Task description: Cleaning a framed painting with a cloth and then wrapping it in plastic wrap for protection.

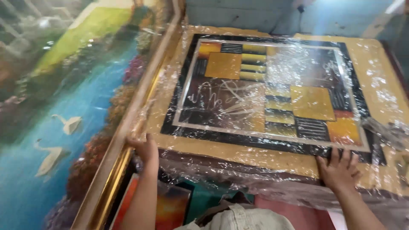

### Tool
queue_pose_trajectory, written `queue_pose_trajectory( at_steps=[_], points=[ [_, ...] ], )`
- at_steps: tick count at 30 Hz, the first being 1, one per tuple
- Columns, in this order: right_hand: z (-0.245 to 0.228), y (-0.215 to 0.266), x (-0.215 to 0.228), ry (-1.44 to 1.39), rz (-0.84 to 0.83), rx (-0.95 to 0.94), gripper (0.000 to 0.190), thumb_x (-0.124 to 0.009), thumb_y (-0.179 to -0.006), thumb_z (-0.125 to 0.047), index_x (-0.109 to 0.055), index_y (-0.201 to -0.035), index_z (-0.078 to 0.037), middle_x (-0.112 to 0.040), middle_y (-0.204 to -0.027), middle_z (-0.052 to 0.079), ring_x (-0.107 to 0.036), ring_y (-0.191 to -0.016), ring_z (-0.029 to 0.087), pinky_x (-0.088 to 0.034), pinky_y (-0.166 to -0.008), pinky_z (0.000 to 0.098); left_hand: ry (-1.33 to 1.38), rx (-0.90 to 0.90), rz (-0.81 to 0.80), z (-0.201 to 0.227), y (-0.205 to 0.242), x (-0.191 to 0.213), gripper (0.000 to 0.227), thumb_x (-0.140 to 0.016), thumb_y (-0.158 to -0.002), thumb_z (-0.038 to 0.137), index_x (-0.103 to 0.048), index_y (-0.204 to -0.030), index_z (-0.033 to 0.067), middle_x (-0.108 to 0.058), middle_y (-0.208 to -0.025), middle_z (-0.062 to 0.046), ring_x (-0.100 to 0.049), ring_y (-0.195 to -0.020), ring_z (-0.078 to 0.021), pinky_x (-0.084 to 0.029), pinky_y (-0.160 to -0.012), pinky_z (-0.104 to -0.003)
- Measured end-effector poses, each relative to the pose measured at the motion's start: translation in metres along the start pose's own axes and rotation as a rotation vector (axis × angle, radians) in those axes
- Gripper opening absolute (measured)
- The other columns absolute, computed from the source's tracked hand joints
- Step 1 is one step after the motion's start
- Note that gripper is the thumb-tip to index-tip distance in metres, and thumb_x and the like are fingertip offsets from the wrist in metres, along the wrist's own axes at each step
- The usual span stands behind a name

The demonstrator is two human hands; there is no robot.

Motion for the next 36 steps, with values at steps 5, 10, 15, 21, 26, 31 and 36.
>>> queue_pose_trajectory(
  at_steps=[5,10,15,21,26,31,36],
  points=[
    [0.024,-0.014,0.008,-0.19,0.273,0.068,0.069,-0.039,-0.076,-0.055,-0.028,-0.135,-0.022,-0.014,-0.146,0.008,-0.009,-0.133,0.034,-0.012,-0.094,0.0659,-0.496,-0.244,-0.043,0.016,0.043,-0.024,0.098,-0.06,-0.071,0.036,0.006,-0.137,0.0059,-0.013,-0.143,-0.028,-0.009,-0.13,-0.0436,-0.017,-0.095,-0.062],
    [0.085,0.025,0.051,-0.533,0.495,-0.293,0.045,-0.047,-0.082,-0.03,-0.048,-0.122,-0.01,-0.046,-0.124,0.014,-0.041,-0.114,0.03,-0.03,-0.094,0.0452,-0.524,-0.428,-0.281,0.064,0.1,-0.058,0.07,-0.062,-0.077,0.021,-0.027,-0.129,-0.0103,-0.037,-0.126,-0.031,-0.034,-0.114,-0.0451,-0.031,-0.089,-0.057],
    [0.094,0.008,0.09,-0.757,0.347,-0.381,0.036,-0.044,-0.089,-0.018,-0.044,-0.124,-0.01,-0.053,-0.117,0.01,-0.033,-0.041,0.006,-0.029,-0.036,0.0172,-0.821,-0.479,-0.272,0.047,0.048,-0.092,0.063,-0.047,-0.083,0.035,-0.04,-0.127,-0.0091,-0.039,-0.124,-0.03,-0.037,-0.105,-0.0474,-0.036,-0.08,-0.055],
    [0.092,-0.04,0.072,-0.585,-0.024,-0.33,0.051,-0.046,-0.088,-0.025,-0.031,-0.135,-0.011,-0.057,-0.09,0.009,-0.042,-0.052,0.011,-0.039,-0.044,0.0221,-1.001,-0.041,-0.378,0.034,0.012,-0.108,0.066,-0.033,-0.094,0.051,-0.046,-0.122,-0.0068,-0.042,-0.12,-0.03,-0.041,-0.105,-0.0446,-0.04,-0.081,-0.057],
    [0.11,-0.055,0.073,-0.695,-0.012,-0.495,0.046,-0.049,-0.086,-0.039,-0.046,-0.122,-0.01,-0.055,-0.104,0.006,-0.048,-0.071,0.014,-0.04,-0.059,0.0242,-0.846,0.069,-0.339,0.016,-0.016,-0.112,0.069,-0.043,-0.093,0.05,-0.052,-0.119,-0.0127,-0.051,-0.117,-0.033,-0.045,-0.104,-0.0496,-0.038,-0.082,-0.053],
    [0.131,-0.065,0.071,-0.847,0.019,-0.547,0.026,-0.051,-0.09,-0.012,-0.053,-0.114,-0.005,-0.054,-0.086,0.008,-0.035,-0.049,0.009,-0.027,-0.042,0.0167,-0.905,0.083,-0.294,0.019,-0.007,-0.115,0.067,-0.047,-0.091,0.05,-0.048,-0.122,-0.0101,-0.046,-0.119,-0.032,-0.038,-0.107,-0.0474,-0.038,-0.081,-0.055],
    [0.148,-0.059,0.07,-0.785,0.057,-0.541,0.034,-0.052,-0.087,-0.005,-0.051,-0.121,-0.008,-0.062,-0.099,0.009,-0.035,-0.045,0.009,-0.027,-0.039,0.0182,-0.803,0.115,-0.303,0.038,0.013,-0.103,0.065,-0.047,-0.092,0.047,-0.046,-0.123,-0.0099,-0.042,-0.12,-0.031,-0.034,-0.107,-0.045,-0.038,-0.082,-0.054]
  ],
)
Point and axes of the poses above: each hand's wrist, its own y-axis away from the middle knuckle, its own x-axis out of the back of the hand, z = x × y, the point moved 8 cm from there along -y, towards the middle knuckle
